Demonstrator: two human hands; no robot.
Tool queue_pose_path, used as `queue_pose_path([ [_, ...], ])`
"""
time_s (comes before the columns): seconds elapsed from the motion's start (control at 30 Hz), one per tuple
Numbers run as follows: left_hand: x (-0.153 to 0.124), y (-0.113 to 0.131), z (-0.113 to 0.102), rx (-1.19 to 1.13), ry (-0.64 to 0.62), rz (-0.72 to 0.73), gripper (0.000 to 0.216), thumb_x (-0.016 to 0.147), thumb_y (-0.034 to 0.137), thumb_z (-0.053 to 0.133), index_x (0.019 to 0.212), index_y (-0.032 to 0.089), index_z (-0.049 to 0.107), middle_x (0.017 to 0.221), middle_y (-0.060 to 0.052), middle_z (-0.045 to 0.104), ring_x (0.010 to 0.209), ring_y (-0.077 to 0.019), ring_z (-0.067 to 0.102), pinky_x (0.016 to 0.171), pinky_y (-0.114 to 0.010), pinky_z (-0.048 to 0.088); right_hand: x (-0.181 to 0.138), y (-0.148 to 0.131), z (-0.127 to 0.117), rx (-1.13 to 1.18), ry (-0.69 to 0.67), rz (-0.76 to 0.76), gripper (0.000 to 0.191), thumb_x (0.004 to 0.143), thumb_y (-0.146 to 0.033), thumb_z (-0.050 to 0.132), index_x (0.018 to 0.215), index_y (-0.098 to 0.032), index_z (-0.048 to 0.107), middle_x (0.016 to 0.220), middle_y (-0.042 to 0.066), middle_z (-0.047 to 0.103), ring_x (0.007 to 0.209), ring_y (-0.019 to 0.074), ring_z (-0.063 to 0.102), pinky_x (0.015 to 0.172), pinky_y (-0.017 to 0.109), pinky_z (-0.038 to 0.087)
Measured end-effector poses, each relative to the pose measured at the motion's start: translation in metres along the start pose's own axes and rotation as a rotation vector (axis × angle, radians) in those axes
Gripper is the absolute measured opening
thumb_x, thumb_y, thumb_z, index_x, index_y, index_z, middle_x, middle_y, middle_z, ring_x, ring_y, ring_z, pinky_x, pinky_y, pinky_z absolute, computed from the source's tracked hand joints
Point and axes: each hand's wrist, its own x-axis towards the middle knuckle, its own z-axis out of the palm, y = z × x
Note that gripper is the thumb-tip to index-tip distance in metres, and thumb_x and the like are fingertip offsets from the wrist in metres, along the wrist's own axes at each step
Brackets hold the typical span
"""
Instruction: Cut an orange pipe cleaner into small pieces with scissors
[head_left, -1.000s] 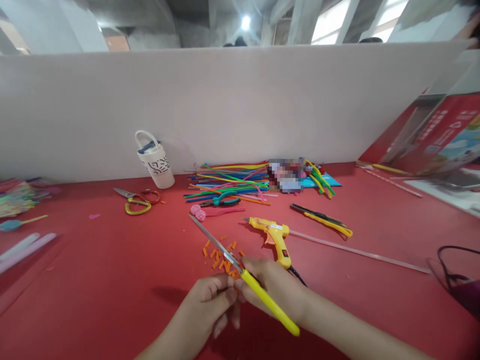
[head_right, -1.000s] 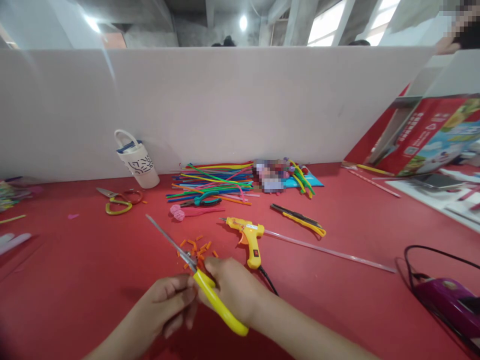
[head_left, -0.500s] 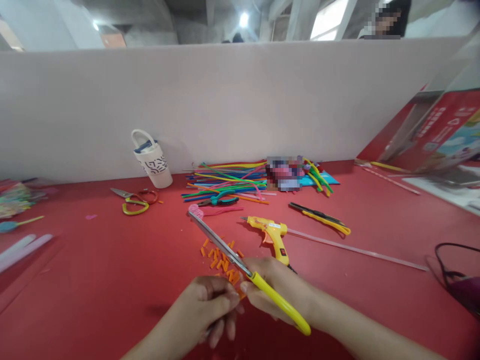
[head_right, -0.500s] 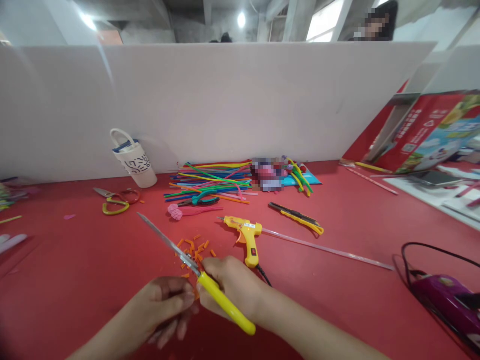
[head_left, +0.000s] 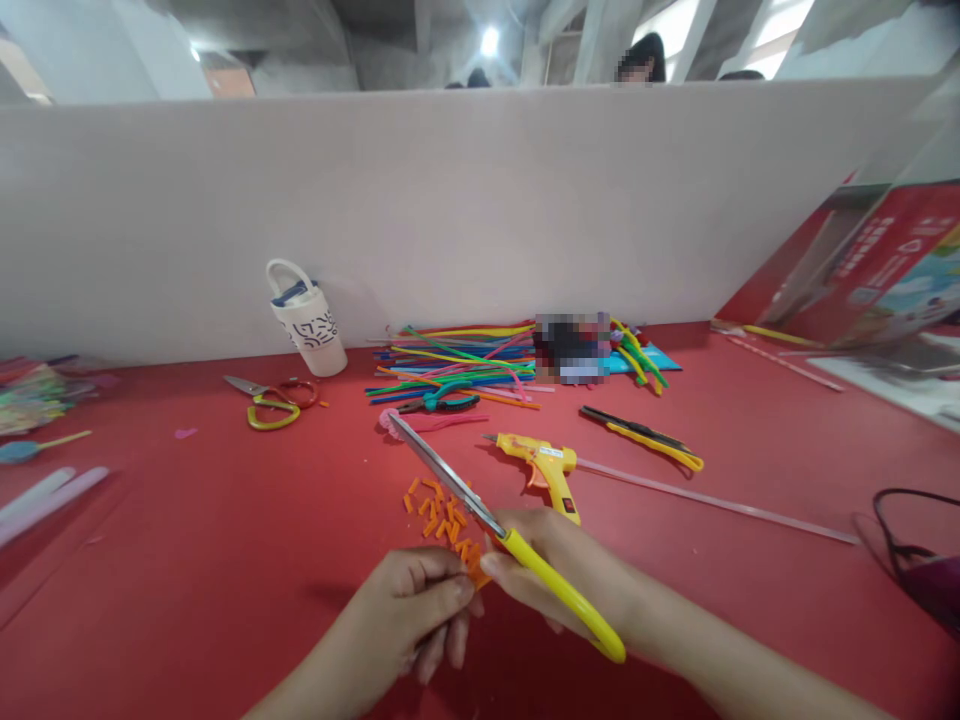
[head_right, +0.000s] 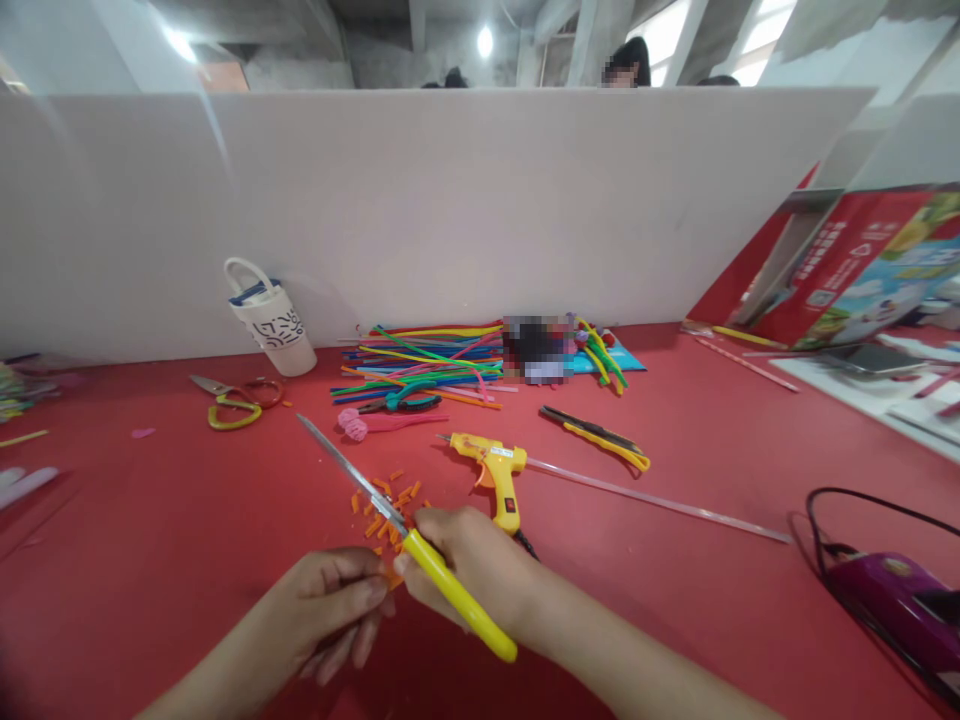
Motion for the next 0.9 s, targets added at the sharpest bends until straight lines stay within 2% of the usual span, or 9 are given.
queue_pose_path([
  [0.13, 0.003, -0.001, -0.011, -0.067, 0.190, 0.090, 0.027, 0.072, 0.041, 0.056, 0.062, 0.015, 0.056, 0.043, 0.004, 0.055, 0.028, -0.0019, 0.031, 0.031, -0.015, 0.017, -0.010, 0.002, -0.010, -0.102, 0.047, 0.020, 0.039, 0.075, -0.049, 0.058, 0.063, -0.021, 0.034, 0.058, -0.007, 0.034, 0.052, 0.0072, 0.030, 0.046, 0.020, 0.025],
  [0.27, 0.004, 0.002, -0.020, -0.124, 0.382, 0.169, 0.029, 0.075, 0.041, 0.057, 0.061, 0.016, 0.054, 0.045, 0.005, 0.054, 0.031, -0.0026, 0.034, 0.030, -0.014, 0.019, -0.032, 0.010, -0.017, -0.325, -0.009, 0.163, 0.043, 0.078, -0.064, 0.045, 0.076, -0.020, 0.044, 0.063, -0.003, 0.047, 0.054, 0.0103, 0.037, 0.050, 0.023, 0.028],
  [0.4, 0.004, 0.003, -0.021, -0.142, 0.410, 0.204, 0.028, 0.077, 0.040, 0.056, 0.063, 0.016, 0.055, 0.049, 0.005, 0.055, 0.031, -0.0020, 0.034, 0.031, -0.014, 0.019, -0.050, 0.008, -0.017, -0.409, -0.068, 0.215, 0.046, 0.081, -0.064, 0.037, 0.079, -0.020, 0.049, 0.071, 0.002, 0.056, 0.057, 0.0127, 0.042, 0.051, 0.025, 0.029],
  [0.6, 0.003, 0.003, -0.019, -0.154, 0.432, 0.246, 0.025, 0.077, 0.037, 0.056, 0.066, 0.015, 0.057, 0.050, 0.003, 0.058, 0.031, -0.0005, 0.027, 0.032, -0.014, 0.016, -0.049, -0.008, -0.012, -0.283, -0.160, 0.246, 0.041, 0.081, -0.060, 0.041, 0.082, -0.020, 0.053, 0.073, 0.001, 0.059, 0.059, 0.0120, 0.042, 0.054, 0.024, 0.031],
  [0.8, 0.000, 0.008, -0.024, -0.217, 0.514, 0.311, 0.021, 0.076, 0.035, 0.058, 0.070, 0.015, 0.058, 0.052, 0.003, 0.059, 0.034, -0.0011, 0.030, 0.036, -0.014, 0.020, -0.048, -0.003, -0.009, -0.239, -0.124, 0.229, 0.047, 0.081, -0.065, 0.036, 0.079, -0.020, 0.051, 0.071, 0.000, 0.055, 0.059, 0.0118, 0.039, 0.053, 0.024, 0.030],
  [0.9, -0.001, 0.007, -0.023, -0.206, 0.485, 0.284, 0.022, 0.077, 0.036, 0.057, 0.069, 0.016, 0.057, 0.054, 0.003, 0.058, 0.033, -0.0017, 0.029, 0.034, -0.015, 0.017, -0.049, 0.003, -0.009, -0.253, -0.091, 0.208, 0.049, 0.082, -0.065, 0.034, 0.078, -0.020, 0.051, 0.071, 0.001, 0.055, 0.059, 0.0119, 0.040, 0.053, 0.024, 0.030],
])
